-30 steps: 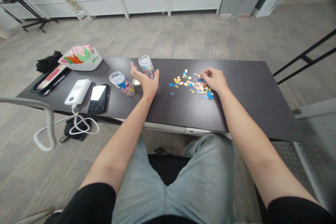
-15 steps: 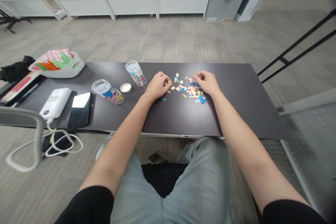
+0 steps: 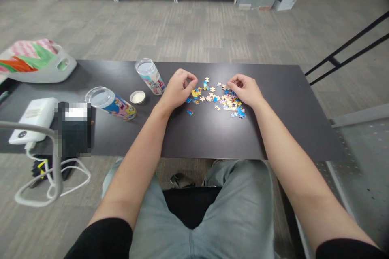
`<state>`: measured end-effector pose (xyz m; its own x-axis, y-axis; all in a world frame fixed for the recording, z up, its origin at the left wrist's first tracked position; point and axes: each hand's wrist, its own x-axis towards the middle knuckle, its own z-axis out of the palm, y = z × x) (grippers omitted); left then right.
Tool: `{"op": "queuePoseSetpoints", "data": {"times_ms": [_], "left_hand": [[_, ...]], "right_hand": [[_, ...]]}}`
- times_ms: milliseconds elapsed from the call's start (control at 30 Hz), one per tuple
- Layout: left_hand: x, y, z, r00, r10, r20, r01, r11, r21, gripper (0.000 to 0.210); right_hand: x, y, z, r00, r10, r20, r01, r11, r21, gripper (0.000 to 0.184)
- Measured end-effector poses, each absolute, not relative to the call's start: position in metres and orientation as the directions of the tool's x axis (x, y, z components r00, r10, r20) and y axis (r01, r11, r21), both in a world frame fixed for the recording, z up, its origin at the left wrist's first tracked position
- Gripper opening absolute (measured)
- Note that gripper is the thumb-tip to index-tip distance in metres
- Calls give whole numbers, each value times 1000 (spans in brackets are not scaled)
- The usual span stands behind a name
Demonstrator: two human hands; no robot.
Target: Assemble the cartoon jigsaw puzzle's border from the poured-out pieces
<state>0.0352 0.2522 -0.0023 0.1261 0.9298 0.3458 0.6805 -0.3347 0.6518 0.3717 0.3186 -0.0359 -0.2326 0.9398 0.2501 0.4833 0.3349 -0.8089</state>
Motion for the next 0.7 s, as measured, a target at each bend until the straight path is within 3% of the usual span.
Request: {"op": "queuePoseSetpoints", "data": {"times_ms": [67,200,300,433,567,700], "left_hand": [[29,248,-1,113,945,308,724,-291,625,9],[24,240,1,148,980,129,742,-197,641,42],[26,238,5,165,982,92,755,-186,629,40],[27,236,8,154,986,63,738,-157,656,38],[27,239,3,162,986,48,636,-141,758,45],[26,245,-5,134,986,101,511,-156,845,34]], "right_hand": [[379,318,-32,-307,927,218,454,343,-822,32],[396,318,-25,-404,892,202,445,384,-809,57],[403,319,-22,-436,873,217,465,425,-776,66],[398,318,-23,-490,844,218,464,464,-754,56],[386,315,-28,-486,833,263,510,515,-689,39],[378,313,-30,-363,909,202,554,385,-738,28]]}}
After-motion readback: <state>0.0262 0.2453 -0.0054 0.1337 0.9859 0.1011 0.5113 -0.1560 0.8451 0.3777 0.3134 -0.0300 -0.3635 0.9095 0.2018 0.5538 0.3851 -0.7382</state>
